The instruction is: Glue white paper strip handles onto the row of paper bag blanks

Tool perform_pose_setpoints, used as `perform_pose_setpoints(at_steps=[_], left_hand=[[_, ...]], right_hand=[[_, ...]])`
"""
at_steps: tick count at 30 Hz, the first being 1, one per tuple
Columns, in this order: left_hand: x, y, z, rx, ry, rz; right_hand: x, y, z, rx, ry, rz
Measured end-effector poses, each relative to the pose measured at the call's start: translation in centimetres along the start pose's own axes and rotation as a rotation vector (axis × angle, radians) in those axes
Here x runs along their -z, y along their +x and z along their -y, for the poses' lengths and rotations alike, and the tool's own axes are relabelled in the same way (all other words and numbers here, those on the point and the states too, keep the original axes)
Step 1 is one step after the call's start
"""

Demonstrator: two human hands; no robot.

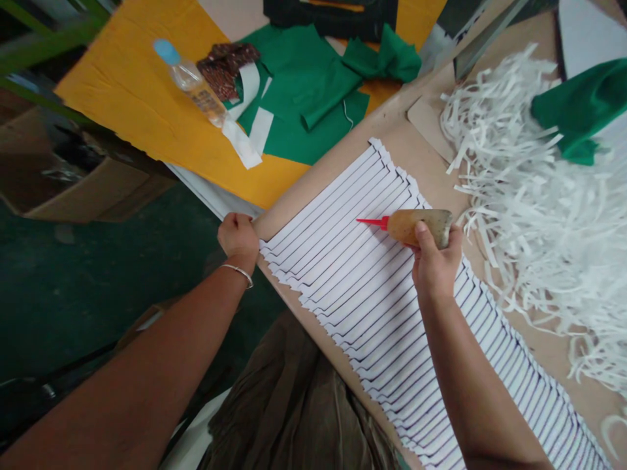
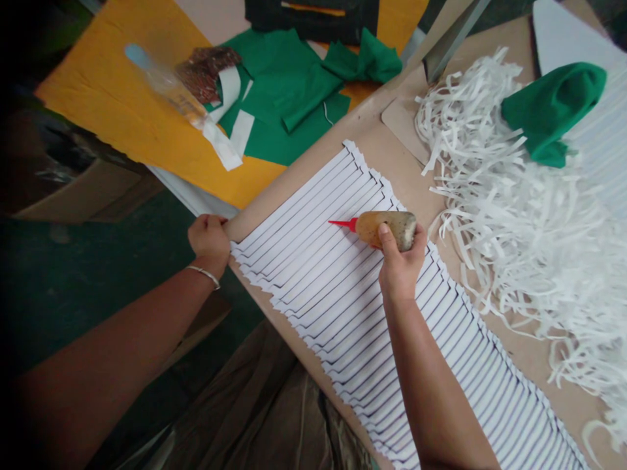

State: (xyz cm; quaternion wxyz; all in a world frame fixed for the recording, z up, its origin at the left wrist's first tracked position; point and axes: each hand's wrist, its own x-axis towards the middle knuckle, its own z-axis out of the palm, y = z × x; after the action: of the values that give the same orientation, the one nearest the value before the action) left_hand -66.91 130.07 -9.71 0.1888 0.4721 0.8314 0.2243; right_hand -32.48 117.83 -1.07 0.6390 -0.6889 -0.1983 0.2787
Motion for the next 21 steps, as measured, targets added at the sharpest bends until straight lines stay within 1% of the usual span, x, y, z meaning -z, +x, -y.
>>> perform_pose_setpoints(at_steps=[6, 12, 17, 21], left_hand=[[-0.1, -0.1, 0.1, -0.007, -0.025, -0.005], [-0.1, -0.2, 0.2, 0.004, -0.029, 0.009], [-0.2, -0.3, 0.1, 0.012, -0.034, 0.013], [-0.2, -0.2, 0.1, 0.021, -0.029, 0.016]], right_hand=[[0.2, -3.7, -0.9, -0.013, -0.094, 0.048], [0.3, -7.0, -1.2, -0.023, -0.18, 0.093], [0.1, -9.6, -0.6, -0.033, -0.26, 0.105], [-0.4, -11.5, 0.2, -0.019, -0.319, 0.165]])
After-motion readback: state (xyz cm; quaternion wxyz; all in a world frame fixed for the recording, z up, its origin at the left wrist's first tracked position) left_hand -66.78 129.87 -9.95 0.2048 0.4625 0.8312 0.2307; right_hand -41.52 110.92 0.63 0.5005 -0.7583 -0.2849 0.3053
